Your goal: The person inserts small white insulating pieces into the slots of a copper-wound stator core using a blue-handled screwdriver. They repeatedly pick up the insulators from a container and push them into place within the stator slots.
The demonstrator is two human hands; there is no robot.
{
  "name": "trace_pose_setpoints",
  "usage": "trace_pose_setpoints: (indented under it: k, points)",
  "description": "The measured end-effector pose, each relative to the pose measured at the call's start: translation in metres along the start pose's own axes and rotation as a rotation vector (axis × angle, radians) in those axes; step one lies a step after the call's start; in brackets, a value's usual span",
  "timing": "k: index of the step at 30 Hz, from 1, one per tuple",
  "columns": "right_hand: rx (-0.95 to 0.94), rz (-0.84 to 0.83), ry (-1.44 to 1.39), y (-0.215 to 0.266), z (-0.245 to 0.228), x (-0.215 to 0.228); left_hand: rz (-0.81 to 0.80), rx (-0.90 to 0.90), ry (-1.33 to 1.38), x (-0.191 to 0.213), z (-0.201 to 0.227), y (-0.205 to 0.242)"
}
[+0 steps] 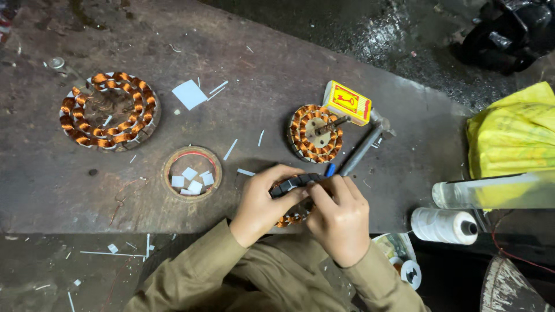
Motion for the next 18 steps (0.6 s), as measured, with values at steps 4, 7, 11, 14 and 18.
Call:
trace_pose_setpoints:
  k: [4, 7, 11, 14, 18]
  points:
    - [0.009, -0.009, -0.082, 0.000, 0.010, 0.000, -0.011, -0.036, -0.082, 0.003, -0.002, -0.002]
    - [-0.097, -0.125, -0.255, -0.005, 0.023, 0.009, -0.024, -0.097, -0.125, 0.005, -0.001, -0.003]
    - [-0.192, -0.221, -0.440, -0.018, 0.031, 0.015, -0.046, -0.037, -0.045, 0.002, 0.000, -0.003]
    - [-0.182, -0.174, -0.413, -0.021, 0.026, 0.014, -0.047, -0.020, -0.003, 0.003, 0.000, -0.004]
    - [-0.186, -0.175, -0.421, -0.014, 0.027, 0.013, -0.057, -0.014, -0.060, 0.005, -0.002, -0.004]
Point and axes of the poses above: each hand's wrist, its own y-axis away from the middle knuckle, its own x-axis out of the back of the hand, z = x × y, the point moved 1 cm from there along -y, towards the middle knuckle, and after that the axes turned 2 degrees about -x, right-handed, at the moved point
